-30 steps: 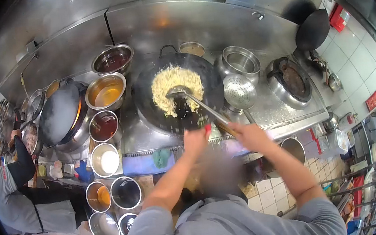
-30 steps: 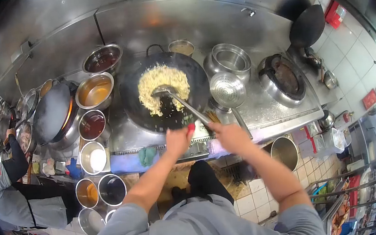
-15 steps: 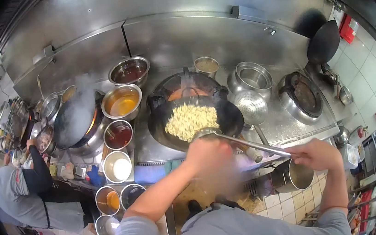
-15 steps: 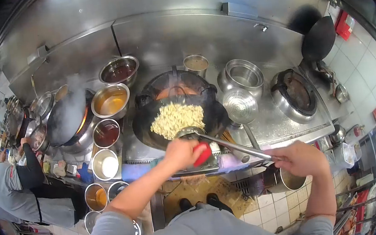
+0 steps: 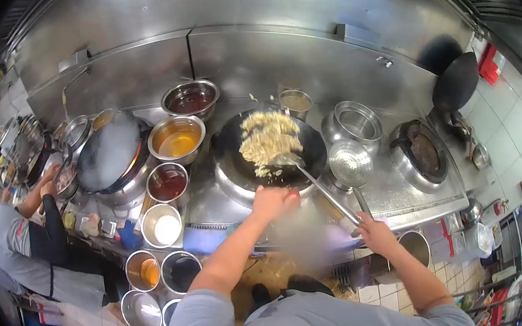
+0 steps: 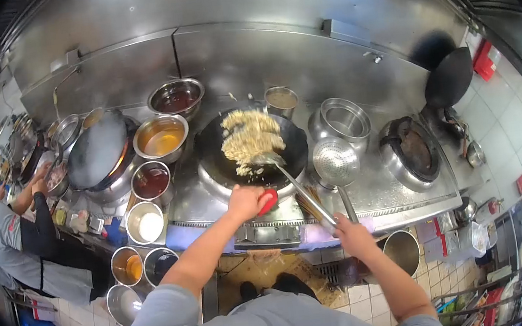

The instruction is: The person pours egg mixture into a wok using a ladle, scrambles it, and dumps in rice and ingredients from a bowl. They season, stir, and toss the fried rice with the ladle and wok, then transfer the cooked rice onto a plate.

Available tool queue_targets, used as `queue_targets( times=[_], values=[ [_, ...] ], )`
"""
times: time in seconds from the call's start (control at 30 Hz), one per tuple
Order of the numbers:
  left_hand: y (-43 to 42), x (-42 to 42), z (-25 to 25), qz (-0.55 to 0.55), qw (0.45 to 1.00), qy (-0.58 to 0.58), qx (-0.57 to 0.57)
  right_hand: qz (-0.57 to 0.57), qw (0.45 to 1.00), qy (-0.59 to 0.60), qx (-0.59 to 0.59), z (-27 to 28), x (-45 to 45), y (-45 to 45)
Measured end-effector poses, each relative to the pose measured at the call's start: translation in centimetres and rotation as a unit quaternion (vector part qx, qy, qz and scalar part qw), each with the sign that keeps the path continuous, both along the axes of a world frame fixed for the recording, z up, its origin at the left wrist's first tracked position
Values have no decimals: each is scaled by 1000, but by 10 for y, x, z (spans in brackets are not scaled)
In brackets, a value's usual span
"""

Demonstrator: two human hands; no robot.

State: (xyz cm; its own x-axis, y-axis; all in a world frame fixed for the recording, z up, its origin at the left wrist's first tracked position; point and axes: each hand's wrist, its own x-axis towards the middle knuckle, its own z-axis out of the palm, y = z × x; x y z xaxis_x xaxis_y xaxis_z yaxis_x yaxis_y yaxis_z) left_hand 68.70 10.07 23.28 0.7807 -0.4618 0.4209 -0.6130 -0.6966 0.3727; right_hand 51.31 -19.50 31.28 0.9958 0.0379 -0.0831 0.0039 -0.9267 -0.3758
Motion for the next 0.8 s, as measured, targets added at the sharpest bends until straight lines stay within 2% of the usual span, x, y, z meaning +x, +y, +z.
queue_targets(
  times=[0.03, 0.07, 0.1, 0.17, 0.23, 0.3, 0.4, 0.5, 0.67, 0.8],
  values=[
    [4, 12, -5, 28, 999, -36, -7, -16, 997, 15, -69, -4, 2, -21],
    [6, 16, -6, 62, 995, 28, 66, -3, 986, 37, -164, -1, 12, -39],
    [9, 18, -14, 68, 995, 31, 63, 7, 964, 61, -260, 2, 18, -61],
    [21, 26, -34, 106, 993, 0, 53, -28, 944, 104, -311, 0, 68, -121],
    [32, 31, -31, 108, 992, 37, 49, -19, 934, 97, -343, 32, 125, -146],
    [41, 38, -30, 43, 996, 47, 58, 1, 915, 31, -402, 40, 192, -154],
    [44, 46, -37, 5, 999, 45, 26, 85, 933, 30, -347, 53, 262, -95],
    [46, 41, -31, 10, 999, 44, 22, 147, 965, 1, -216, 3, 298, -61],
    [39, 36, -30, 57, 997, 12, 41, 114, 988, 34, -96, -61, 208, -47],
    [32, 33, -25, 61, 997, 26, 49, 69, 986, 86, -126, -7, 146, -69]
  ],
)
